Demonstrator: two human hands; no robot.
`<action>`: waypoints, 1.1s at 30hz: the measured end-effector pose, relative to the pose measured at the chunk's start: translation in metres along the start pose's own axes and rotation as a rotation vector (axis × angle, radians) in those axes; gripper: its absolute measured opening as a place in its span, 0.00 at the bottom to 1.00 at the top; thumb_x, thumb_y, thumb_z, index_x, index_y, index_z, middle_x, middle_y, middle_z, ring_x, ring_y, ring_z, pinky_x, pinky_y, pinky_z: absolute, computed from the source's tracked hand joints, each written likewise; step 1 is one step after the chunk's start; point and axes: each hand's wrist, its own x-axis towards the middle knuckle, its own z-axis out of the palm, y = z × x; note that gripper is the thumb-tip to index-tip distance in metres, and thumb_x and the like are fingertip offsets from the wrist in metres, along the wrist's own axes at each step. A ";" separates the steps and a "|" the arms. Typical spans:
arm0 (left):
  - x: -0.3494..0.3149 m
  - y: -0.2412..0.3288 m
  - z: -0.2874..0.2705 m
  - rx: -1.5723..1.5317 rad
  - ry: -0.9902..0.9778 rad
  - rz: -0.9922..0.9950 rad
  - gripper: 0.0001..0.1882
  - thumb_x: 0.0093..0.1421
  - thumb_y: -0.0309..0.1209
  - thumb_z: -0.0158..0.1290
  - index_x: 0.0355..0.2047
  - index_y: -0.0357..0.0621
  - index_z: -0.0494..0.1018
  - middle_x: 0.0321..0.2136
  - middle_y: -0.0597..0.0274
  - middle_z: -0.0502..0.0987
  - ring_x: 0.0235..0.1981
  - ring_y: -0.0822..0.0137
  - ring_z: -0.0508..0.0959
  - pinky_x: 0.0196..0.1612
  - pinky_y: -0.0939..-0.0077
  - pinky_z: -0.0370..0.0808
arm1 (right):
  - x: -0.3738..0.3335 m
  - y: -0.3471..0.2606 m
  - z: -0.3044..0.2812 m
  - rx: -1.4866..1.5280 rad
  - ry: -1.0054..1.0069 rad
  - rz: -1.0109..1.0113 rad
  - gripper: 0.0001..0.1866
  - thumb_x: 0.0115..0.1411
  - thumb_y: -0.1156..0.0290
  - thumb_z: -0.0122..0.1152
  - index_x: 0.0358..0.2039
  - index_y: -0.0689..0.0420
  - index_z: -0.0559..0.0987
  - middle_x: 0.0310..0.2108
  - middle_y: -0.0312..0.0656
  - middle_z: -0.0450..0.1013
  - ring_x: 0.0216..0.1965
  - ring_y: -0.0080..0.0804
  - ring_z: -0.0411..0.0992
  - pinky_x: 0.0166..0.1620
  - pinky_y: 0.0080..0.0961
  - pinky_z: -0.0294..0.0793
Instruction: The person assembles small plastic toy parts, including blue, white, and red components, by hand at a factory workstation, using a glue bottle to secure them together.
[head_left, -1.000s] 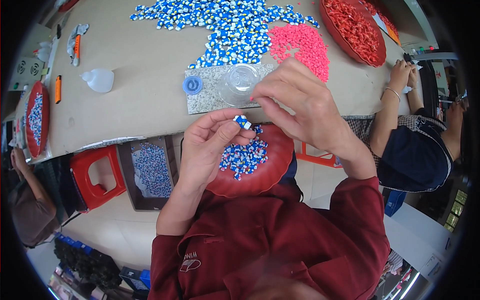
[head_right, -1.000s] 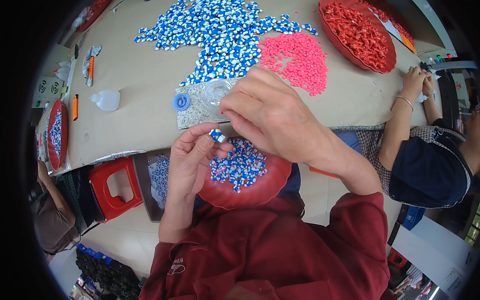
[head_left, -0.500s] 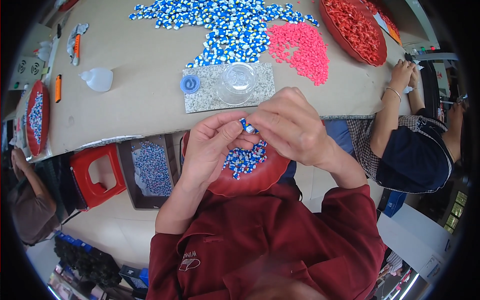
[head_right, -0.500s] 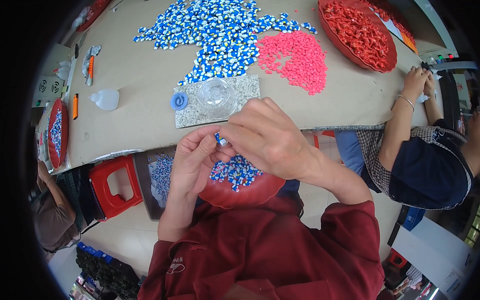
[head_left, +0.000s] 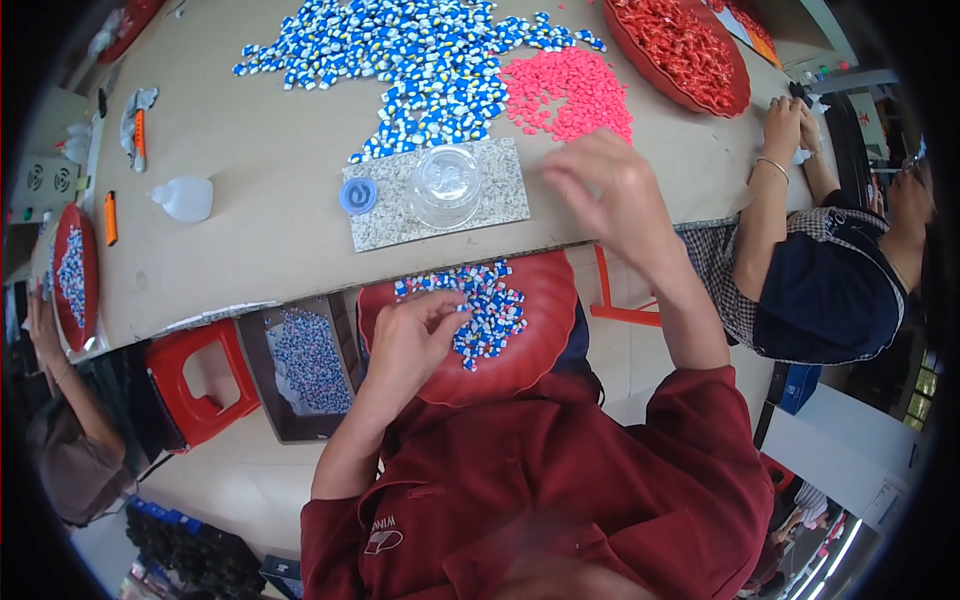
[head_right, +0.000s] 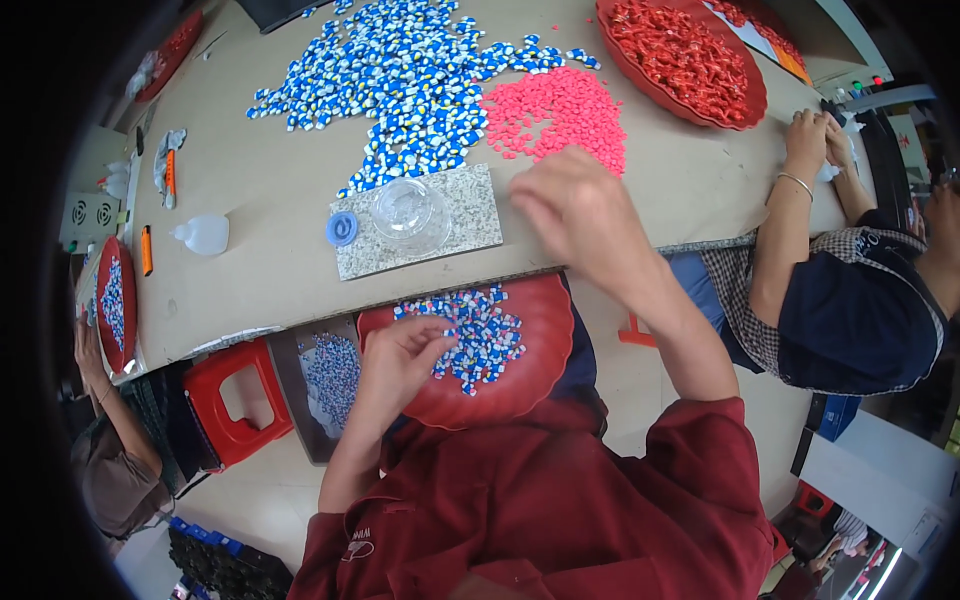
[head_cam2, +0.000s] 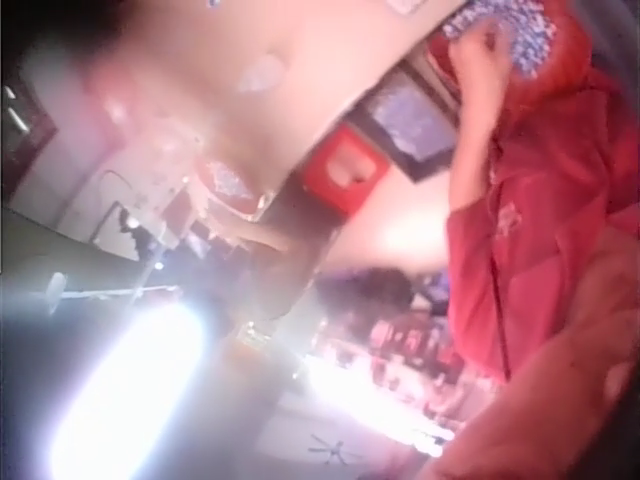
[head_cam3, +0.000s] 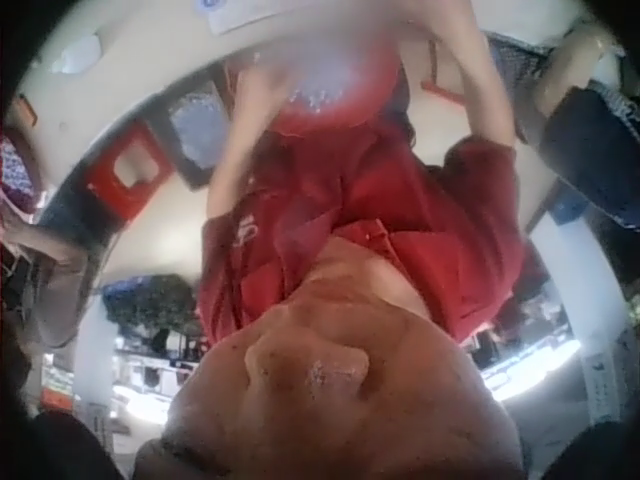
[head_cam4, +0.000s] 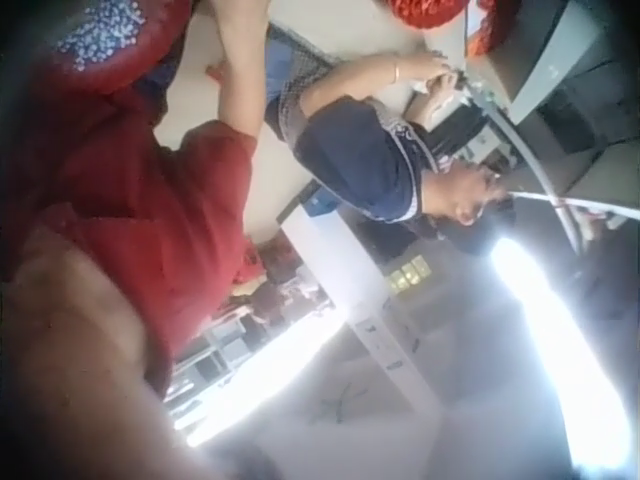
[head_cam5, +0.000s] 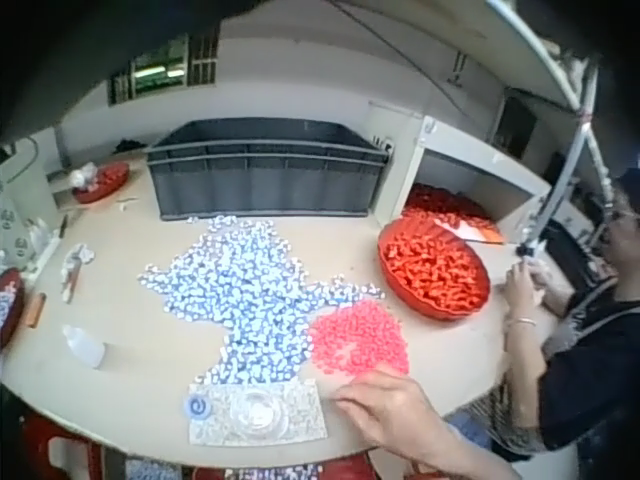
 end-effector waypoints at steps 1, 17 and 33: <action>-0.002 -0.003 0.000 0.237 -0.025 0.002 0.13 0.54 0.27 0.62 0.39 0.35 0.78 0.29 0.54 0.81 0.26 0.69 0.80 0.32 0.78 0.76 | 0.005 0.008 -0.001 -0.074 0.023 0.100 0.07 0.50 0.79 0.63 0.31 0.62 0.80 0.30 0.45 0.76 0.34 0.41 0.73 0.39 0.33 0.72; 0.127 0.059 -0.120 0.374 0.439 0.259 0.11 0.57 0.32 0.58 0.38 0.39 0.80 0.30 0.54 0.82 0.29 0.69 0.80 0.34 0.76 0.75 | 0.033 0.023 0.013 -0.205 -0.049 0.172 0.04 0.51 0.76 0.60 0.27 0.63 0.80 0.27 0.47 0.75 0.35 0.45 0.73 0.41 0.39 0.72; 0.183 0.046 -0.117 0.593 0.426 0.558 0.12 0.52 0.30 0.62 0.37 0.39 0.79 0.33 0.58 0.78 0.29 0.67 0.76 0.37 0.74 0.75 | 0.020 0.021 0.023 -0.178 0.017 0.123 0.04 0.51 0.77 0.62 0.29 0.62 0.79 0.28 0.46 0.74 0.35 0.43 0.71 0.41 0.36 0.70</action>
